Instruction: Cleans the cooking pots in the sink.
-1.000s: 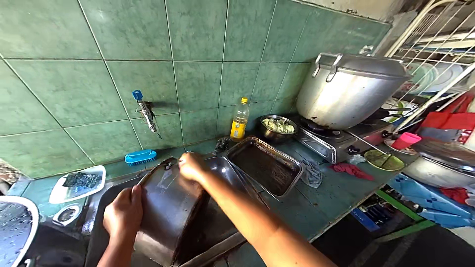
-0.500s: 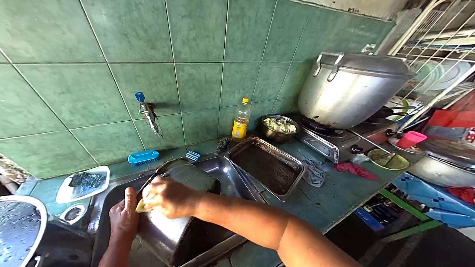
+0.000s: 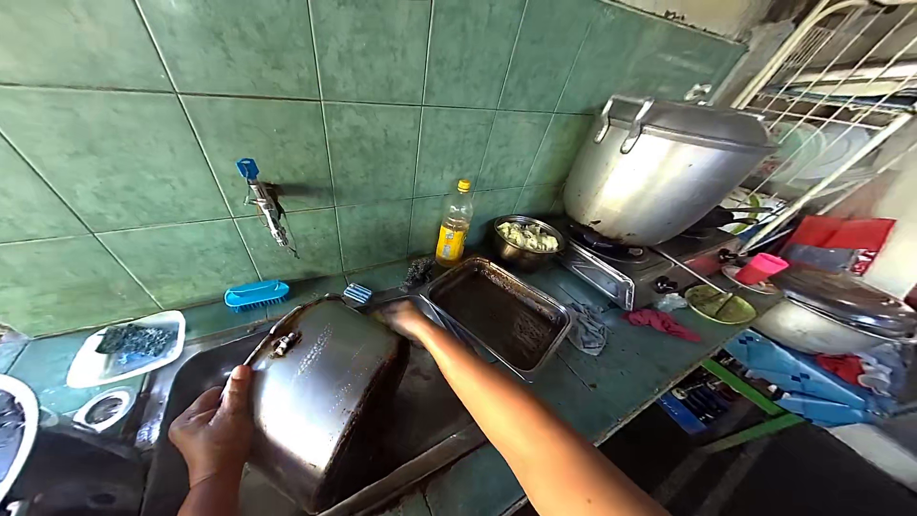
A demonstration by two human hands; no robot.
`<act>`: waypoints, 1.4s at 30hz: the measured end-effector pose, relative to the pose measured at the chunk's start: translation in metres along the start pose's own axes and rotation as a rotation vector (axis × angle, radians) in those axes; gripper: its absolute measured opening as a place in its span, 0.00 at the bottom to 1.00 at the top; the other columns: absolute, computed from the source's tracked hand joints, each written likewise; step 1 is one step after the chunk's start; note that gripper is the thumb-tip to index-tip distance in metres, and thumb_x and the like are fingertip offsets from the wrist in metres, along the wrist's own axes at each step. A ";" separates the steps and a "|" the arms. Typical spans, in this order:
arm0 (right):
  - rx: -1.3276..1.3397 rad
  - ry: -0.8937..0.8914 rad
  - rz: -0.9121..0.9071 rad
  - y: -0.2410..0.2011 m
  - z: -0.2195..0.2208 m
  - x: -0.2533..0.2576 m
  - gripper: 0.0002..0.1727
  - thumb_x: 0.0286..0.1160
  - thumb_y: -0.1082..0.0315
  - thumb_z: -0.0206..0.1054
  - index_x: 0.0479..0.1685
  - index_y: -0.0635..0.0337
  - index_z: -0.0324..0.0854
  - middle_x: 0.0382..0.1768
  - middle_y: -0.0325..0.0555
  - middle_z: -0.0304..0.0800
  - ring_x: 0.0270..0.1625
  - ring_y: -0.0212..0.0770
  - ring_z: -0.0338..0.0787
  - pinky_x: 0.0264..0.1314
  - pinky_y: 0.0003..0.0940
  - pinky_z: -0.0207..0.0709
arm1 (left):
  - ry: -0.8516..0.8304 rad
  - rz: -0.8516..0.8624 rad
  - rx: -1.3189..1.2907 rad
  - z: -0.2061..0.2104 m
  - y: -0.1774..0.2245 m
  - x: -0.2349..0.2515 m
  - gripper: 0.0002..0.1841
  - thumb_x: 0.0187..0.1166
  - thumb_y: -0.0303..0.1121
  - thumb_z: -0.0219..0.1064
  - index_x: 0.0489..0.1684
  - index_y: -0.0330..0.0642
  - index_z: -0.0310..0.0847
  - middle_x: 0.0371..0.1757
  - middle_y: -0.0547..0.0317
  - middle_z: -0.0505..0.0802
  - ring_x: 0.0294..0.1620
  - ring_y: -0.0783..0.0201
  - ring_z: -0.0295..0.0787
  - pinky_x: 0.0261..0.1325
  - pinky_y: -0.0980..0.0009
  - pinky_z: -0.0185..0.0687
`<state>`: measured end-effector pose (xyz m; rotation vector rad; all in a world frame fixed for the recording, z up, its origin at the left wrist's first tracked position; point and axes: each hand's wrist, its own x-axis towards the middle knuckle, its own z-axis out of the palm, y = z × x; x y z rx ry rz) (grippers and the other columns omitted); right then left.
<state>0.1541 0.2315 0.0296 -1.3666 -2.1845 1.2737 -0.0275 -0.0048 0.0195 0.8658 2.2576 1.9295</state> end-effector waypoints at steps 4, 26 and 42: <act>0.196 0.040 0.145 0.030 -0.018 -0.017 0.18 0.83 0.66 0.66 0.67 0.63 0.86 0.63 0.61 0.89 0.65 0.55 0.88 0.71 0.58 0.79 | -0.017 0.418 0.233 0.014 0.025 -0.006 0.33 0.72 0.57 0.71 0.10 0.32 0.76 0.13 0.57 0.78 0.15 0.68 0.71 0.25 0.64 0.68; 0.046 0.205 -0.655 0.049 0.044 -0.060 0.15 0.76 0.75 0.63 0.55 0.72 0.89 0.55 0.63 0.93 0.60 0.54 0.93 0.68 0.52 0.84 | -1.562 -0.049 0.970 0.045 0.041 -0.033 0.46 0.90 0.66 0.35 0.59 0.27 0.84 0.63 0.26 0.88 0.72 0.31 0.81 0.74 0.30 0.68; -0.424 0.027 -0.559 0.041 0.046 -0.054 0.16 0.76 0.73 0.64 0.58 0.63 0.92 0.57 0.61 0.91 0.63 0.58 0.90 0.69 0.55 0.80 | -1.465 -0.037 1.116 0.025 0.030 0.011 0.36 0.92 0.59 0.47 0.53 0.29 0.87 0.55 0.33 0.91 0.64 0.37 0.86 0.71 0.35 0.72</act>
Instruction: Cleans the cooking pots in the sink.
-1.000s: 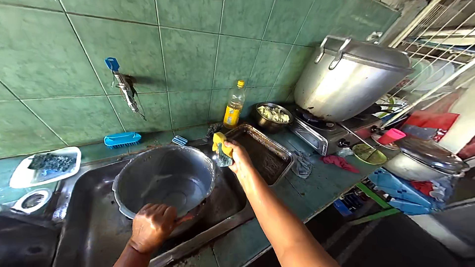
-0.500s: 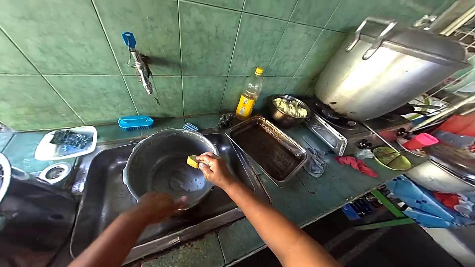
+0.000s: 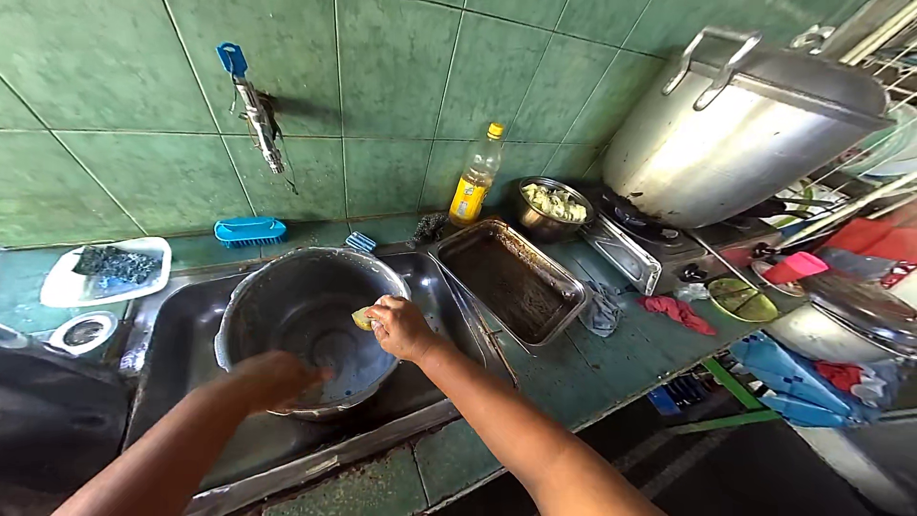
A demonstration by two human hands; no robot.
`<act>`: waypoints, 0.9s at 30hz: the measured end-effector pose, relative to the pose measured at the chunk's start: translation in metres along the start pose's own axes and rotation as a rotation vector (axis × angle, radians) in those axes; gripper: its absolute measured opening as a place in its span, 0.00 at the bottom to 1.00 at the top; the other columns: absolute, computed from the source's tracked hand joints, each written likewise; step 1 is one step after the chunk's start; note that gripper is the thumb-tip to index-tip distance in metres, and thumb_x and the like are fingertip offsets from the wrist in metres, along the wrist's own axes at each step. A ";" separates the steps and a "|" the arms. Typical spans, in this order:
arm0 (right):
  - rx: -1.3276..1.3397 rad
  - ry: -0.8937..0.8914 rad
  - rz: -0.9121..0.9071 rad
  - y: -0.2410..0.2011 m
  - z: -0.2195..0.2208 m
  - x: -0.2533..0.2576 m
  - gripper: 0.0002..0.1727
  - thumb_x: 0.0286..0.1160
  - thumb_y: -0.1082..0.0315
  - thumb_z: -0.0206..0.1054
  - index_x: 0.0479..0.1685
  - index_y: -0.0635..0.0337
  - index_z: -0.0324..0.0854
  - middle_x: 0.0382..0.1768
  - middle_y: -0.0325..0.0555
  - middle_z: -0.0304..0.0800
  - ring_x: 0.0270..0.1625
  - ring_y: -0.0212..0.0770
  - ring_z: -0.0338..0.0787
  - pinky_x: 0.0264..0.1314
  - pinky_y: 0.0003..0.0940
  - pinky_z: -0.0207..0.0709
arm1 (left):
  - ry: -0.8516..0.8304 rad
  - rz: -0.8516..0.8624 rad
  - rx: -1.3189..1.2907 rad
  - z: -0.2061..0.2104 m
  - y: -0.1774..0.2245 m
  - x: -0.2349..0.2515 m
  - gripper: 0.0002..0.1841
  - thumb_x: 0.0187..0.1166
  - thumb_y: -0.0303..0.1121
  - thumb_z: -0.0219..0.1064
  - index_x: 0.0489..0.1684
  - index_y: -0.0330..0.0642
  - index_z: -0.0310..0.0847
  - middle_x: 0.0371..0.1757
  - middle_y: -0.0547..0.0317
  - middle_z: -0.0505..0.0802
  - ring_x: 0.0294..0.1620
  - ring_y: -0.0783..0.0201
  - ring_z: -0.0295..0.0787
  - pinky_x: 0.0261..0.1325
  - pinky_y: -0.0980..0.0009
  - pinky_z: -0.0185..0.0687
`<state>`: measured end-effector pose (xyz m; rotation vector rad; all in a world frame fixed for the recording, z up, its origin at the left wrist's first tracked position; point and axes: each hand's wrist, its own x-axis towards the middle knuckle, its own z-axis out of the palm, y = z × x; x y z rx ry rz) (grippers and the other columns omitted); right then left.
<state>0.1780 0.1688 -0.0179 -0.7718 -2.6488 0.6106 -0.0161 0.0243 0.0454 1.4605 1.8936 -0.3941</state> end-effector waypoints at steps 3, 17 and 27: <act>-0.020 -0.068 -0.062 -0.003 0.001 0.001 0.15 0.75 0.74 0.66 0.57 0.63 0.92 0.55 0.61 0.92 0.61 0.57 0.91 0.67 0.56 0.82 | 0.607 -0.096 0.031 0.002 -0.053 0.025 0.23 0.77 0.28 0.73 0.70 0.30 0.81 0.82 0.34 0.77 0.88 0.31 0.61 0.86 0.27 0.46; -0.228 0.085 -0.308 0.030 0.003 0.011 0.13 0.63 0.77 0.71 0.47 0.61 0.94 0.56 0.60 0.92 0.62 0.60 0.90 0.65 0.55 0.84 | 1.070 -0.170 -0.441 -0.011 -0.059 0.015 0.15 0.83 0.32 0.69 0.43 0.21 0.84 0.45 0.19 0.88 0.53 0.21 0.85 0.57 0.23 0.72; -0.372 -0.145 -0.125 -0.022 0.052 0.004 0.17 0.67 0.73 0.74 0.57 0.60 0.91 0.65 0.62 0.87 0.71 0.64 0.83 0.71 0.58 0.79 | 1.653 -0.377 -0.686 0.146 -0.010 -0.023 0.18 0.84 0.34 0.65 0.46 0.18 0.76 0.34 0.32 0.86 0.35 0.48 0.85 0.45 0.55 0.81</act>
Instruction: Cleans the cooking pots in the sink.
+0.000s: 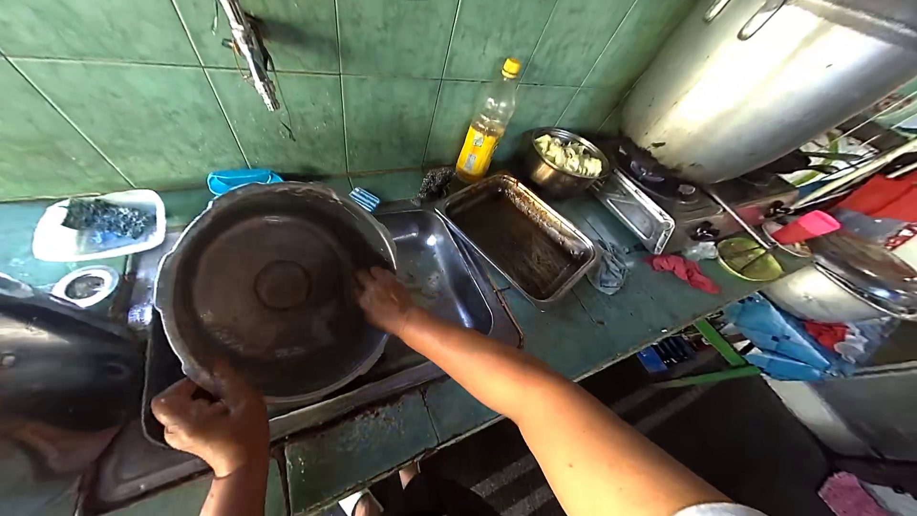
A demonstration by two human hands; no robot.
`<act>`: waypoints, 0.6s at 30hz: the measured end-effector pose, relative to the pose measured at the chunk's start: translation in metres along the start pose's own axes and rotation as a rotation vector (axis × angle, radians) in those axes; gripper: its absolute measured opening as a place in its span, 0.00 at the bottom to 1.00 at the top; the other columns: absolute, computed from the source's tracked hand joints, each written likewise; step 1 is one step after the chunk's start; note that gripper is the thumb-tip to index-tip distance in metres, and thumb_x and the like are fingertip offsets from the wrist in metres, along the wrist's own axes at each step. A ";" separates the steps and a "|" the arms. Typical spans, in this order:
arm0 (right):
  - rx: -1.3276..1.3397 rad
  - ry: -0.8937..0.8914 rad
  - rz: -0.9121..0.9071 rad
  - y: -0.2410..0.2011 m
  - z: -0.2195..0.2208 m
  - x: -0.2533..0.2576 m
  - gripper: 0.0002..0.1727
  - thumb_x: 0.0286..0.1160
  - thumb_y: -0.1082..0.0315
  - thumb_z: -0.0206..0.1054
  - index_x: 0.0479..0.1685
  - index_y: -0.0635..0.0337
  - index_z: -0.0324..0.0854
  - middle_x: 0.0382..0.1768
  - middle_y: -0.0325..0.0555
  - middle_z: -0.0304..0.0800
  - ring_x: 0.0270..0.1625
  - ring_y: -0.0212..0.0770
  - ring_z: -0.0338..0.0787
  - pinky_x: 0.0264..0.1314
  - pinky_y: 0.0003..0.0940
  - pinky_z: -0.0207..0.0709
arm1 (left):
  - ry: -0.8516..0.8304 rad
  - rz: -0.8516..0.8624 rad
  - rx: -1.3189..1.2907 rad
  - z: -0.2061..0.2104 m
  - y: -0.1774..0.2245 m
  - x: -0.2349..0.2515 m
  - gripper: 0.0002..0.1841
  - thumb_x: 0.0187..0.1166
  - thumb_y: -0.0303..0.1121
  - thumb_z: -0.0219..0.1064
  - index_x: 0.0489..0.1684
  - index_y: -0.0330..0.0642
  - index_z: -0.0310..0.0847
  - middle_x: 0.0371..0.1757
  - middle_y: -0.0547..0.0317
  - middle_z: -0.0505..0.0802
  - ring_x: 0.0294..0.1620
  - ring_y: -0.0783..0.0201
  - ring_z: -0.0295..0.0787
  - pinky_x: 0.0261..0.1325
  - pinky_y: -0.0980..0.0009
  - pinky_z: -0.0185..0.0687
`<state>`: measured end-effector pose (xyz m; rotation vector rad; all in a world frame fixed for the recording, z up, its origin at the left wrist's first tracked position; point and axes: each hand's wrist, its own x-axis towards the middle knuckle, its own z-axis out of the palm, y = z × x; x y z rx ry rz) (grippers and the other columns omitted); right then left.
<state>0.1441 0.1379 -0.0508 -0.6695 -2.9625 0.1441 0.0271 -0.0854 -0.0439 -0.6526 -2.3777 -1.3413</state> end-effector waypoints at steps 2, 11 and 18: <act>0.094 -0.098 0.099 -0.020 0.009 -0.006 0.19 0.70 0.73 0.73 0.62 0.60 0.89 0.69 0.64 0.85 0.75 0.66 0.80 0.74 0.61 0.76 | -0.047 0.057 -0.017 -0.010 -0.005 -0.017 0.17 0.79 0.31 0.65 0.45 0.18 0.75 0.30 0.33 0.86 0.30 0.49 0.86 0.38 0.55 0.81; 1.017 -0.369 0.271 -0.162 0.004 -0.001 0.15 0.82 0.64 0.66 0.57 0.63 0.91 0.55 0.60 0.94 0.62 0.56 0.91 0.67 0.60 0.79 | -0.028 0.050 -0.219 -0.017 -0.012 -0.050 0.16 0.67 0.26 0.65 0.42 0.14 0.78 0.31 0.35 0.90 0.31 0.67 0.89 0.39 0.73 0.84; 0.190 -0.503 0.076 -0.056 -0.021 -0.029 0.10 0.75 0.70 0.73 0.48 0.66 0.91 0.52 0.64 0.92 0.59 0.65 0.90 0.60 0.69 0.81 | -0.025 0.165 -0.090 -0.018 -0.009 -0.043 0.14 0.71 0.30 0.64 0.29 0.22 0.78 0.19 0.41 0.84 0.19 0.57 0.82 0.26 0.62 0.75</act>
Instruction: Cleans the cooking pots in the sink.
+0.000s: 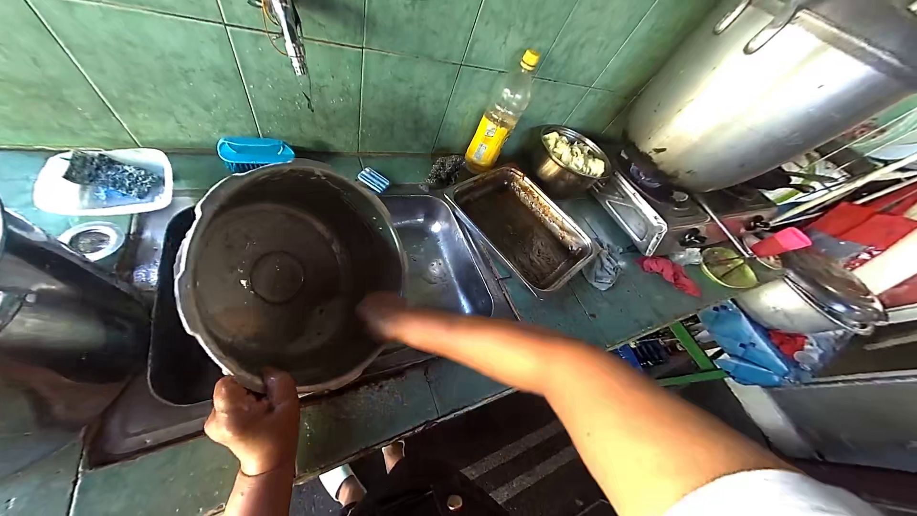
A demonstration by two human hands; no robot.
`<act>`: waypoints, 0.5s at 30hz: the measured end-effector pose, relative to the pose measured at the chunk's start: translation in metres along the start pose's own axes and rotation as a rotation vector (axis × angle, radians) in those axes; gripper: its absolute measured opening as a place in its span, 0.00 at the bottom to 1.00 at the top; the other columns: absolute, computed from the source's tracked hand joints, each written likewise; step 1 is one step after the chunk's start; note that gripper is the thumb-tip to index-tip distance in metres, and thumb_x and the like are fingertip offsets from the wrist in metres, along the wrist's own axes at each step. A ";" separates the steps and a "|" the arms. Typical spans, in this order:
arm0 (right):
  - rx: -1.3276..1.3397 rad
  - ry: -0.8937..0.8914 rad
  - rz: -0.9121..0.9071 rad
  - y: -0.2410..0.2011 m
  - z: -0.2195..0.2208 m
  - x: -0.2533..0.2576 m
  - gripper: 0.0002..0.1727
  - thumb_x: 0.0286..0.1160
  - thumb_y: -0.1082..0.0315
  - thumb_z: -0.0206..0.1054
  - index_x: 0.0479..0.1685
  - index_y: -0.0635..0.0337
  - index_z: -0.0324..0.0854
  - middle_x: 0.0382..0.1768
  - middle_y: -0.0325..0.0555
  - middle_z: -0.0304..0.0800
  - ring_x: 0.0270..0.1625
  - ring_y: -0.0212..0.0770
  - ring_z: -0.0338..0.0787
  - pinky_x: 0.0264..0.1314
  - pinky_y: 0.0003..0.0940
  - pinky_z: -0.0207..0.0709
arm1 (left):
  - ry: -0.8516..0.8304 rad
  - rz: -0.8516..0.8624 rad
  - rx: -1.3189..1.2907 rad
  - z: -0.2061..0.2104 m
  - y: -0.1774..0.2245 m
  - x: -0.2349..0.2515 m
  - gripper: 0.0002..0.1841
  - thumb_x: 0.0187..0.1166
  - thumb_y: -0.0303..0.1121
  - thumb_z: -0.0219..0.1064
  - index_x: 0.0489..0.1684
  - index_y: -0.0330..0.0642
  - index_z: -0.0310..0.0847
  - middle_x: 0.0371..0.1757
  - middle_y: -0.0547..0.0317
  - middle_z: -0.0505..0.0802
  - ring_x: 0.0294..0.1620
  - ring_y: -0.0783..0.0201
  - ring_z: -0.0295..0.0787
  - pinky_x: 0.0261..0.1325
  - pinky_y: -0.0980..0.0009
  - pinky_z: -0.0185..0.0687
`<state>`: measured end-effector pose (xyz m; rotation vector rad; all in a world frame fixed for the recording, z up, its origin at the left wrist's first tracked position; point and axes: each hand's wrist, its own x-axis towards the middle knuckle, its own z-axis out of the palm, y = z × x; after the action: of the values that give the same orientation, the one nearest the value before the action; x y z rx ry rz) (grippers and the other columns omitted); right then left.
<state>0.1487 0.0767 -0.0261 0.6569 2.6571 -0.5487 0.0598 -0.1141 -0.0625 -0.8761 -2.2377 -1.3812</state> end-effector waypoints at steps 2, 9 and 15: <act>-0.195 0.013 0.049 0.024 -0.015 -0.003 0.08 0.74 0.74 0.70 0.48 0.65 0.92 0.56 0.63 0.91 0.65 0.66 0.87 0.65 0.68 0.79 | -0.011 0.046 0.011 0.004 0.006 0.007 0.12 0.71 0.29 0.63 0.25 0.24 0.76 0.16 0.43 0.80 0.15 0.56 0.75 0.21 0.60 0.69; 0.738 0.168 0.013 -0.083 0.022 -0.005 0.09 0.76 0.70 0.69 0.46 0.68 0.90 0.42 0.61 0.93 0.50 0.56 0.92 0.55 0.59 0.83 | -0.012 0.049 0.015 0.011 0.007 0.016 0.13 0.67 0.30 0.64 0.28 0.22 0.77 0.21 0.36 0.84 0.21 0.47 0.84 0.26 0.52 0.74; -0.075 -0.048 -0.097 0.002 0.003 -0.029 0.08 0.70 0.72 0.75 0.44 0.65 0.91 0.47 0.61 0.93 0.57 0.63 0.91 0.59 0.66 0.82 | -0.036 0.007 0.065 0.005 0.002 0.020 0.14 0.69 0.29 0.63 0.28 0.20 0.76 0.21 0.35 0.84 0.21 0.46 0.82 0.27 0.51 0.72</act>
<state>0.1751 0.0665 -0.0175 0.4895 2.6607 -0.4825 0.0465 -0.1024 -0.0515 -0.8922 -2.2911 -1.2913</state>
